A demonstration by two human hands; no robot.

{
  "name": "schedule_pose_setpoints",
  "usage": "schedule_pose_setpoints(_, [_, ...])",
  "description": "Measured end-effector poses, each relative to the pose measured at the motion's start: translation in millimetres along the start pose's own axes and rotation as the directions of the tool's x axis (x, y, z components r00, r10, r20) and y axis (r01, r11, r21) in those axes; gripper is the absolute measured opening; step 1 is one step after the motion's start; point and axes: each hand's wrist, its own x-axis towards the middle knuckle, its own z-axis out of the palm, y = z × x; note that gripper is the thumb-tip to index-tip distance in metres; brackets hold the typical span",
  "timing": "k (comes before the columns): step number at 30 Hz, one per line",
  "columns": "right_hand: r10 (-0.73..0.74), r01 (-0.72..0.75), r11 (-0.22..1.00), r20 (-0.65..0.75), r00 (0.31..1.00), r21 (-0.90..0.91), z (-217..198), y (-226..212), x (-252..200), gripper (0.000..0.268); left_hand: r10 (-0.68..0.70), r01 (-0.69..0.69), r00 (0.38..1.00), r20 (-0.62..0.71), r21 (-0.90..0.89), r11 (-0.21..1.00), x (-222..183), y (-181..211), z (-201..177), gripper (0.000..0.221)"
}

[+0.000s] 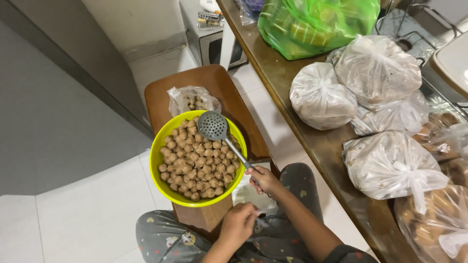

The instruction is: The person is using a slotted spoon to transfer meatballs from a yellow bowl into small plastic bags for portioning.

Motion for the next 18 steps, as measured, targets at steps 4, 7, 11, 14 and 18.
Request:
schedule_pose_setpoints(4, [-0.031, 0.025, 0.987, -0.038, 0.999, -0.157, -5, -4, 7, 0.033, -0.044, 0.033, 0.998, -0.041, -0.237, 0.971, -6, 35, -56, 0.012])
schedule_pose_setpoints(7, [-0.12, 0.127, 0.98, 0.056, 0.991, -0.151, -9, -2, 11, 0.032, -0.169, 0.111, 0.976, -0.14, -0.351, 0.93, -16, 37, -86, 0.005])
schedule_pose_setpoints(11, [-0.055, 0.087, 0.957, 0.12, 0.991, -0.277, -11, -19, -1, 0.029, -0.301, 0.097, 0.858, -0.416, -0.445, 0.89, -19, 39, -119, 0.006])
schedule_pose_setpoints(14, [-0.024, 0.073, 0.936, 0.145, 0.989, -0.344, -18, -19, 6, 0.03, -0.386, 0.052, 0.799, -0.462, -0.586, 0.808, -14, 54, -141, 0.009])
schedule_pose_setpoints(18, [-0.009, 0.06, 0.913, 0.127, 0.992, -0.404, -20, -28, 3, 0.042, -0.455, 0.182, 0.741, -0.494, -0.504, 0.844, -24, 51, -155, 0.024])
